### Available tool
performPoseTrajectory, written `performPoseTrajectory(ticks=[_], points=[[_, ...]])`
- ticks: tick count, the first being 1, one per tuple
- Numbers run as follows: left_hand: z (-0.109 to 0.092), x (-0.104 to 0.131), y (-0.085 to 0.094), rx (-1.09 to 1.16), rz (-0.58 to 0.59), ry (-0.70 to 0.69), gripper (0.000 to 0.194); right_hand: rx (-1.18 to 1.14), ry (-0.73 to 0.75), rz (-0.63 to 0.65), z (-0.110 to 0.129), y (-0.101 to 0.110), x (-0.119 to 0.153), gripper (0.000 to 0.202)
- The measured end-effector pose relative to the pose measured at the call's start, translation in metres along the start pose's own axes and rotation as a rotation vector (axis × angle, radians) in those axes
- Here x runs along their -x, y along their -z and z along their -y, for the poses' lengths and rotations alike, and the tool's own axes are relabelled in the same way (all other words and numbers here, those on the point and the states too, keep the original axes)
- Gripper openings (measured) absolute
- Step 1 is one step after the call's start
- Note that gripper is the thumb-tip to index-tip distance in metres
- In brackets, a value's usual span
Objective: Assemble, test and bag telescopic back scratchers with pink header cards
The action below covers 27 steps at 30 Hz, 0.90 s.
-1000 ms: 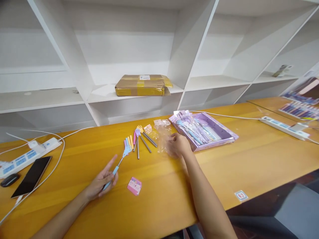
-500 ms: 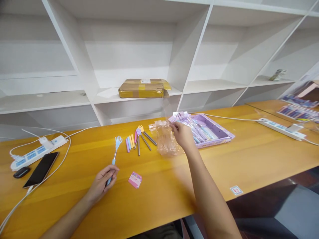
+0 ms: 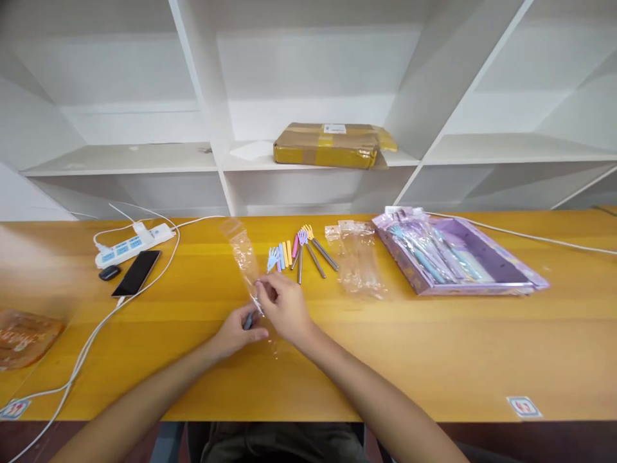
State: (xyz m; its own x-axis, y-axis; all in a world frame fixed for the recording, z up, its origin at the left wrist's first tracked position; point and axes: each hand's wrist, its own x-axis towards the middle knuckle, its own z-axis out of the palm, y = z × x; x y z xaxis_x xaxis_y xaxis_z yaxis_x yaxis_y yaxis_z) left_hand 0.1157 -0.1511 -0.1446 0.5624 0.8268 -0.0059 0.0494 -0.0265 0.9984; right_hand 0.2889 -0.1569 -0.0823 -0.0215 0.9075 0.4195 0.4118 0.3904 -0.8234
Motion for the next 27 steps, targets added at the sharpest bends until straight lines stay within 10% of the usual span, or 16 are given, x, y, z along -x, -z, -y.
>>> performPoseTrajectory(ticks=[5, 12, 19, 23, 27], points=[[-0.002, 0.004, 0.003, -0.103, -0.061, 0.005, 0.043, -0.272, -0.194, -0.06, -0.023, -0.013, 0.0, 0.032], [-0.001, 0.008, 0.004, -0.131, -0.002, 0.021, 0.042, -0.521, -0.298, 0.252, -0.038, -0.019, -0.007, 0.042], [-0.005, -0.001, 0.025, 0.275, -0.39, 0.035, 0.044, -0.612, -0.112, -0.472, -0.034, 0.04, -0.014, 0.036], [-0.011, -0.008, 0.039, 0.48, -0.568, 0.007, 0.045, -0.023, 0.237, -0.113, -0.048, 0.06, 0.011, 0.043], [-0.014, -0.009, 0.043, 0.522, -0.612, -0.006, 0.044, 0.313, 0.273, 0.085, -0.06, 0.048, 0.033, 0.029]])
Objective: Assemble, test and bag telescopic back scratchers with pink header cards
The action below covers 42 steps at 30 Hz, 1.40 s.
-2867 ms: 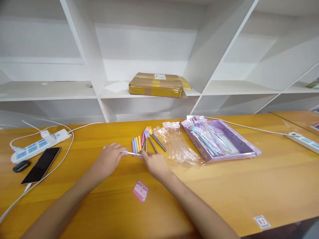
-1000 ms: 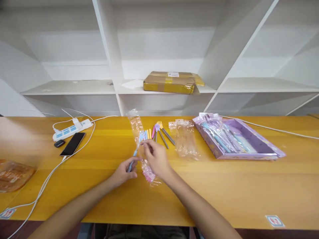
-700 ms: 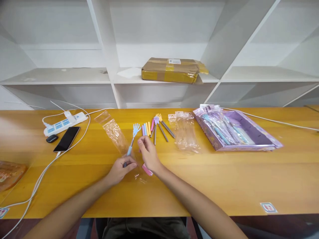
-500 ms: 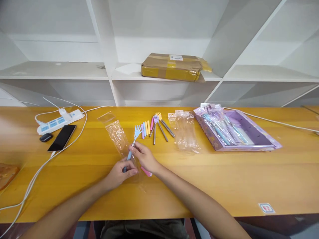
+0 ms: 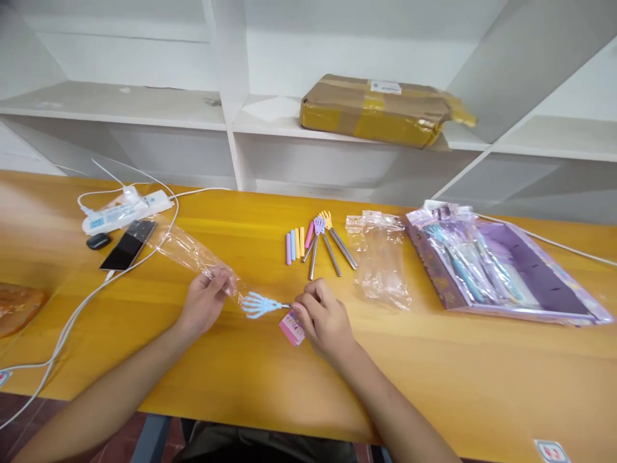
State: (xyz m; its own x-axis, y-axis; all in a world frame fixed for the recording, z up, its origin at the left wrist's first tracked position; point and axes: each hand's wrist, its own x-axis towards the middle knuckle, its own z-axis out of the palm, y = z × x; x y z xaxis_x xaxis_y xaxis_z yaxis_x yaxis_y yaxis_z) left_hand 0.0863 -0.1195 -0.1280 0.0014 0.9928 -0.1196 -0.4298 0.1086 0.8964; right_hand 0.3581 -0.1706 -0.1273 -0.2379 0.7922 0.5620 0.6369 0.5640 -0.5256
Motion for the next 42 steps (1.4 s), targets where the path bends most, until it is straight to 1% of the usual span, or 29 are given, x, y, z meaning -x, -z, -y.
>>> performPoseTrajectory(ticks=[4, 7, 10, 13, 17, 20, 25, 28, 32, 35, 37, 39, 40, 42], points=[[0.003, 0.003, -0.001, -0.016, 0.007, 0.011, 0.043, 0.021, -0.051, 0.08, 0.004, -0.012, 0.005, 0.022], [0.006, 0.004, -0.002, -0.024, 0.026, 0.009, 0.042, 0.06, -0.078, 0.107, 0.005, -0.017, 0.007, 0.02], [0.007, 0.005, -0.004, 0.018, 0.036, -0.008, 0.041, 0.127, -0.097, 0.124, 0.004, -0.02, 0.011, 0.021], [0.007, 0.005, -0.005, 0.04, 0.042, 0.002, 0.04, 0.153, -0.087, 0.119, 0.002, -0.022, 0.013, 0.019], [0.008, 0.005, -0.003, 0.034, 0.055, 0.028, 0.039, 0.145, -0.034, 0.08, 0.001, -0.022, 0.015, 0.014], [0.01, 0.005, -0.003, 0.03, 0.051, 0.039, 0.039, 0.1, -0.027, 0.074, 0.003, -0.022, 0.015, 0.014], [0.016, 0.008, -0.004, 0.028, 0.061, 0.082, 0.04, -0.026, -0.051, 0.117, 0.003, -0.021, 0.013, 0.017], [0.02, 0.011, -0.005, 0.012, 0.087, 0.102, 0.04, -0.069, -0.051, 0.097, 0.003, -0.022, 0.01, 0.015], [0.029, 0.016, -0.003, -0.046, 0.115, 0.133, 0.043, -0.15, -0.136, 0.076, 0.008, -0.029, 0.01, 0.009], [0.037, 0.02, -0.001, -0.128, 0.194, 0.168, 0.037, -0.205, -0.207, 0.084, 0.012, -0.034, 0.013, 0.017], [0.037, 0.021, 0.0, -0.158, 0.215, 0.183, 0.035, -0.228, -0.233, 0.108, 0.013, -0.033, 0.013, 0.027], [0.033, 0.019, -0.001, -0.134, 0.165, 0.158, 0.036, -0.225, -0.279, 0.152, 0.013, -0.025, 0.011, 0.035], [0.029, 0.017, -0.001, -0.1, 0.123, 0.132, 0.037, -0.213, -0.304, 0.185, 0.012, -0.02, 0.009, 0.033], [0.021, 0.013, -0.004, -0.02, 0.052, 0.09, 0.038, -0.199, -0.335, 0.267, 0.012, -0.008, 0.004, 0.019]])
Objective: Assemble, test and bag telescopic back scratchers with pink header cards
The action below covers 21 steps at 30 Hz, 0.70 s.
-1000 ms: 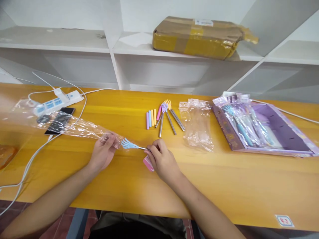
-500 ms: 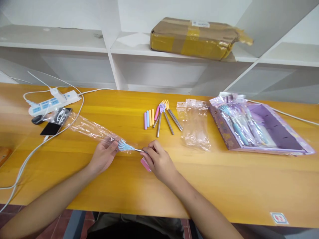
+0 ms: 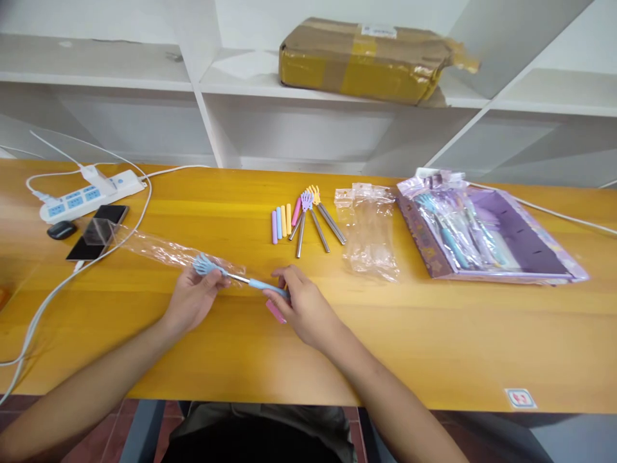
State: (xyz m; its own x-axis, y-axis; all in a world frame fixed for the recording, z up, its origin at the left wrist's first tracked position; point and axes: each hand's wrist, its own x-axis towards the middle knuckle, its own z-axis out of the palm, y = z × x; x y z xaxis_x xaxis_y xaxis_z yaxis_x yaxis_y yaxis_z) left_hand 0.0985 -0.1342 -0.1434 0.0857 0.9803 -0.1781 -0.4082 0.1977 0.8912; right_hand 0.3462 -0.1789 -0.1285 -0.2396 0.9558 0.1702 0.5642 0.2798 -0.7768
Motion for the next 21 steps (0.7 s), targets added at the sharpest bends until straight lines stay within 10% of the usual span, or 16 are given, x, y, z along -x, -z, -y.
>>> performPoseTrajectory(ticks=[21], points=[[0.007, 0.006, -0.006, -0.056, 0.133, 0.1, 0.029, -0.317, -0.083, 0.138, 0.01, 0.007, 0.0, 0.036]])
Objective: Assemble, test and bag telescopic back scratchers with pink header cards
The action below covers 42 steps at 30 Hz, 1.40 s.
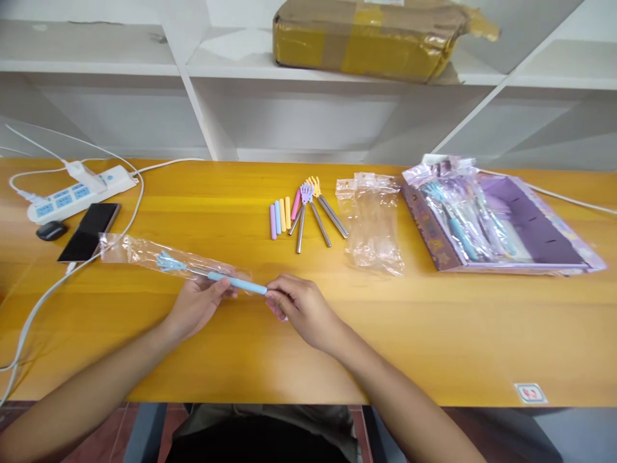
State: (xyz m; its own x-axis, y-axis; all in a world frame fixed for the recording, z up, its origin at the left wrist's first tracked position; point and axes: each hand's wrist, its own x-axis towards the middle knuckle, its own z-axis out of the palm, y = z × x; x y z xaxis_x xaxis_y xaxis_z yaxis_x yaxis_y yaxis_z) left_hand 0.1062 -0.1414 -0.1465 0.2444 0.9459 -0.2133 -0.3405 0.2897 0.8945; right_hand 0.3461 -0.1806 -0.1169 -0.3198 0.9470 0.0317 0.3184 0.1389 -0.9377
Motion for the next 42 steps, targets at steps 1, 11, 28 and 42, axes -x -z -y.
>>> performPoseTrajectory(ticks=[1, 11, 28, 42], points=[[0.003, 0.002, -0.001, -0.028, 0.063, 0.027, 0.028, 0.003, 0.004, 0.002, -0.002, -0.004, 0.0, 0.033], [0.008, 0.008, -0.001, -0.228, 0.354, 0.064, 0.03, 0.049, 0.117, -0.149, -0.017, -0.027, 0.009, 0.027], [-0.006, 0.003, 0.004, -0.299, 0.391, 0.13, 0.038, 0.402, 0.53, -0.002, -0.015, -0.009, 0.012, 0.005], [-0.003, 0.02, 0.001, -0.338, 0.559, 0.235, 0.058, 0.212, 0.496, 0.002, -0.01, -0.018, 0.008, 0.008]])
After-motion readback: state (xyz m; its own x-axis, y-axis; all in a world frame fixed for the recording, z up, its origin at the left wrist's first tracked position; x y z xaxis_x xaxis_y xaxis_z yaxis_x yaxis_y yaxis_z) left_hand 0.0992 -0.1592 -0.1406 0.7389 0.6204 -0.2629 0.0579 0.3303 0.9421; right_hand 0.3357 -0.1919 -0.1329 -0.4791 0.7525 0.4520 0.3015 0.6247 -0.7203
